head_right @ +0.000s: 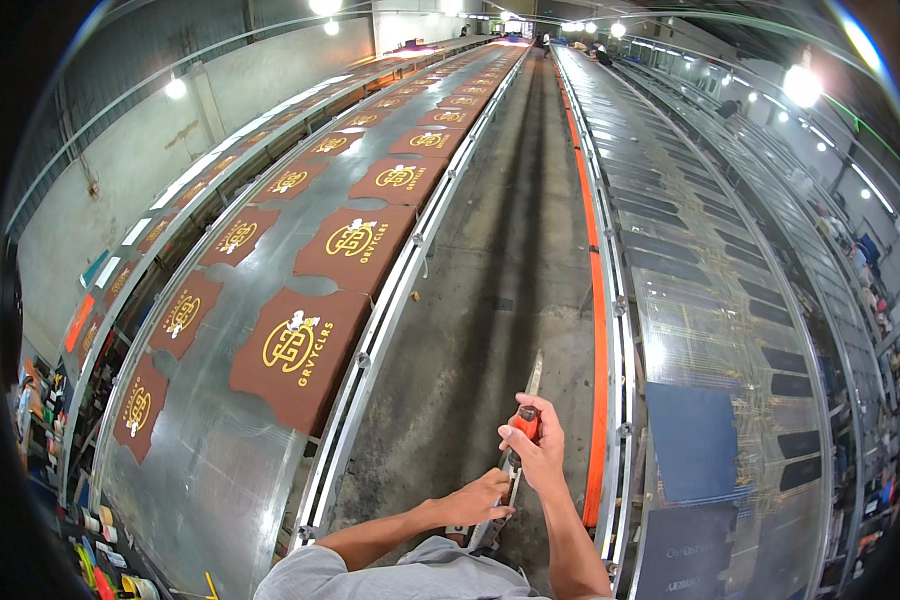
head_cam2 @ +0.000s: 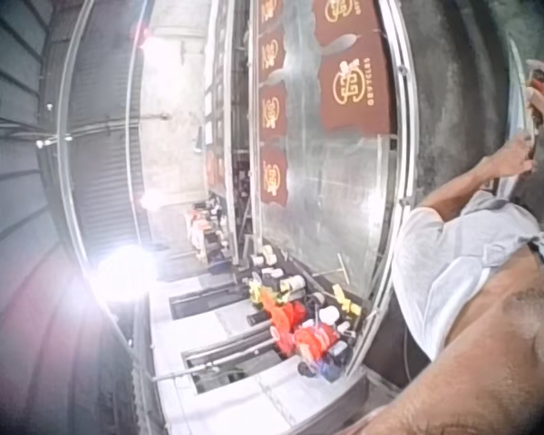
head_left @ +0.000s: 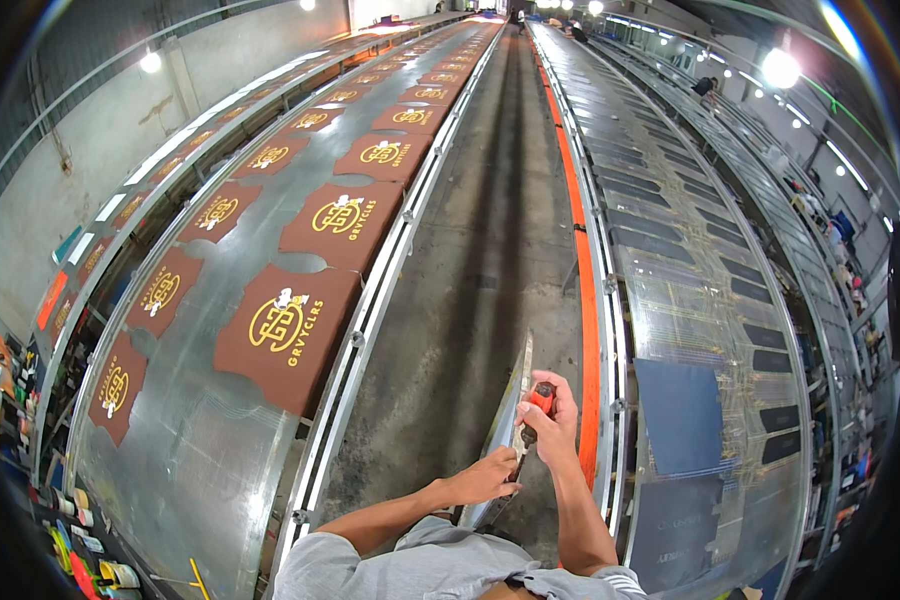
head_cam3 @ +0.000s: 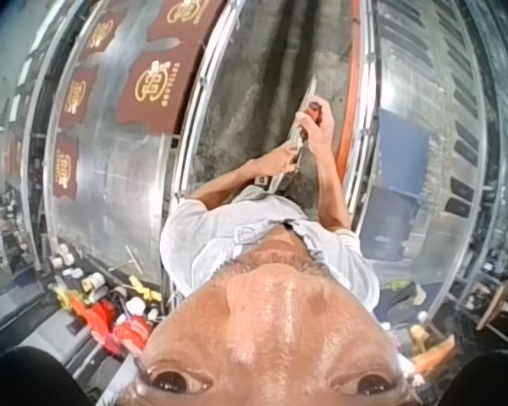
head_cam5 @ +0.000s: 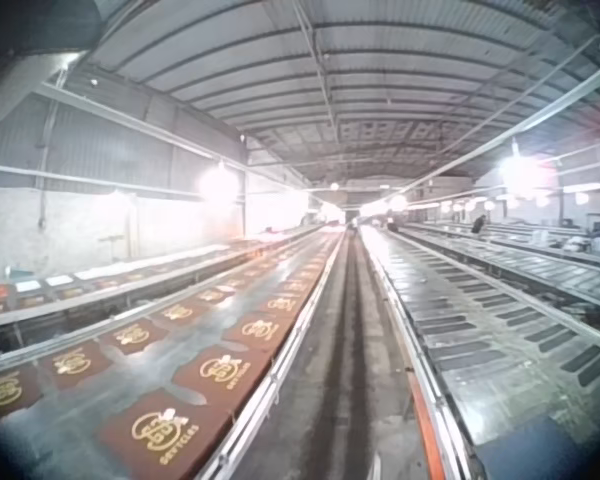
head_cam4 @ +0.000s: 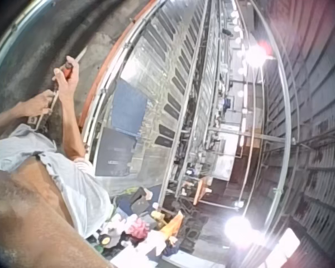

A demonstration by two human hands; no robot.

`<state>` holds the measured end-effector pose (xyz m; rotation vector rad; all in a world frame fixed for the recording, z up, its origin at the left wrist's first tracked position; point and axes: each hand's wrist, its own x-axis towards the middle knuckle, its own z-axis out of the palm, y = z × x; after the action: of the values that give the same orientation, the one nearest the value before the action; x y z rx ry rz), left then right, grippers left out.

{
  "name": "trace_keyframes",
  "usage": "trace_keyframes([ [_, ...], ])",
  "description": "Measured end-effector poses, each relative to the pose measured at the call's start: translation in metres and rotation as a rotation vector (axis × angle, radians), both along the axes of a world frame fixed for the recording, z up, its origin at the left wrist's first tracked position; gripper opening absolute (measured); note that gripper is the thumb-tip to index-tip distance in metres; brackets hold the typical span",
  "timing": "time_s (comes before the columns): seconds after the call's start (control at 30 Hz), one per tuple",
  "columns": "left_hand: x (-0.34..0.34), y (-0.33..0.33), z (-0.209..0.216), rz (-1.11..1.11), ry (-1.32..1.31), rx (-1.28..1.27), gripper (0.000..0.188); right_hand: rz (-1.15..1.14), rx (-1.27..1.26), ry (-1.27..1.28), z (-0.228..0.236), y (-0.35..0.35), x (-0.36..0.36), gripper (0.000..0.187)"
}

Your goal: The person assembles a long, thin metal frame by hand, using a red-handled screwdriver to tighten screws at various points along the frame. They then switch to a yellow T-handle Allen wrench to further tighten bolts on the frame. The person works on the frame while standing in a workshop environment.

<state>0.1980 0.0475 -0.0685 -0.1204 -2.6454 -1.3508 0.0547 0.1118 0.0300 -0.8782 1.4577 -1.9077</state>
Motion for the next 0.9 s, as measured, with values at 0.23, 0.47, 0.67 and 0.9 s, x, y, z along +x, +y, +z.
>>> trace_keyframes([
  [0.23, -0.008, 0.001, -0.018, -0.061, 0.133, -0.21, 0.032, -0.022, -0.102, -0.258, 0.003, -0.004, 0.0, 0.047],
  [0.47, -0.014, 0.019, -0.025, 0.137, 0.099, -0.013, 0.025, -0.15, 0.03, 0.057, -0.007, -0.002, -0.001, 0.04],
  [0.67, -0.005, 0.023, 0.01, 0.267, -0.019, 0.005, 0.025, -0.18, -0.029, -0.089, 0.003, -0.004, -0.005, 0.038],
  [0.9, 0.007, -0.002, 0.0, 0.025, -0.08, 0.444, 0.016, 0.093, -0.162, -0.44, -0.005, 0.005, -0.015, 0.037],
])
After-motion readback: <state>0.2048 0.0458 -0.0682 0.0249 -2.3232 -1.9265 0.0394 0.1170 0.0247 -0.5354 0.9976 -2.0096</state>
